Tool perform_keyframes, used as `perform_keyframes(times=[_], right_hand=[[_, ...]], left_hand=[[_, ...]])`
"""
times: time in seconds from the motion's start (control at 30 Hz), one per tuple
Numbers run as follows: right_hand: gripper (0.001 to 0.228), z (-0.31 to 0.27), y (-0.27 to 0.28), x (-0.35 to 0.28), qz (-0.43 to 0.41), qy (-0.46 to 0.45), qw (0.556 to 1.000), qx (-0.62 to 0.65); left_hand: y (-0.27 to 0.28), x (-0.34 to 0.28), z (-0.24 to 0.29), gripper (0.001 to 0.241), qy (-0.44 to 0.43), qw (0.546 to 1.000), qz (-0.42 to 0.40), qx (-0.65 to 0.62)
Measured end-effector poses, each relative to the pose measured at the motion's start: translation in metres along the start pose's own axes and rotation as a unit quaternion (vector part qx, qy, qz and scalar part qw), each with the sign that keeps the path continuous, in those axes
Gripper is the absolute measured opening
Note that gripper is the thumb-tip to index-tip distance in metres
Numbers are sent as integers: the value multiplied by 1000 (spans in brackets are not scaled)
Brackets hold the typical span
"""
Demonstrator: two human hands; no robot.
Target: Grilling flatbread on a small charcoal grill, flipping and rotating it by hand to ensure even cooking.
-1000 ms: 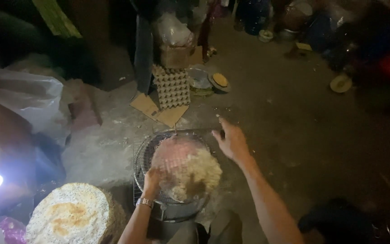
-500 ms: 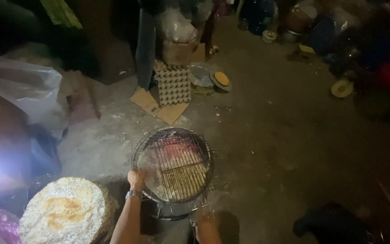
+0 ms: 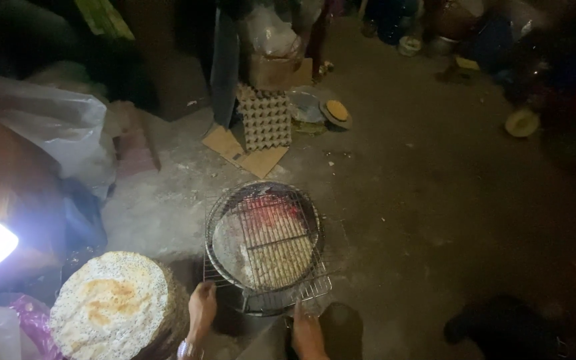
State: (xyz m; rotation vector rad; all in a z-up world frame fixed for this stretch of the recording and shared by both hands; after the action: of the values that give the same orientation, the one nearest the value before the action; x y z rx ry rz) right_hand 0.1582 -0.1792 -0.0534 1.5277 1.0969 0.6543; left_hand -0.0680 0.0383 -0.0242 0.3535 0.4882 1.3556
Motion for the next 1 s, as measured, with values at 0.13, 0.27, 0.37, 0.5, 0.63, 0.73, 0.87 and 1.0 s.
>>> perform_keyframes(times=[0.13, 0.27, 0.37, 0.5, 0.63, 0.73, 0.87, 1.0], right_hand=[[73, -10, 14, -10, -4, -26, 998, -57], [71, -21, 42, -16, -65, -54, 996, -6], [74, -20, 44, -14, -24, -4, 1000, -11], [73, -20, 35, -19, 38, 23, 999, -10], [77, -28, 48, -21, -3, -13, 1000, 12], [77, -24, 42, -19, 10, 2, 1000, -8], [76, -25, 41, -21, 22, 15, 999, -40], [81, -24, 36, -19, 13, 5, 1000, -21]], left_hand=[[6, -42, -29, 32, 66, 995, -62, 45], [5, -62, -68, 32, 121, 981, -132, 73], [19, -64, -42, 32, 123, 984, -122, 48], [23, -74, -22, 38, 115, 987, -103, 42], [19, -74, -19, 31, 88, 990, -106, 23], [27, -80, 2, 31, 110, 986, -123, 24], [28, -84, 7, 31, 112, 986, -123, 18], [26, -84, 6, 30, 114, 985, -128, 16]])
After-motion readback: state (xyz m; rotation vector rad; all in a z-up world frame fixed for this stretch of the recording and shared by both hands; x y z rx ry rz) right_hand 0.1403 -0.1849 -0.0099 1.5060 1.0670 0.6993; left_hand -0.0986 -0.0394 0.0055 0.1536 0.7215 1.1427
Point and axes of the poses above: each hand's wrist, its own x-axis towards the middle knuckle, its own y-axis out of the back of the hand, z = x × y, the point moved 1 cm from there along x, towards the middle knuckle, and after that the axes turned 5 degrees about -y, right-handed, at the moved point
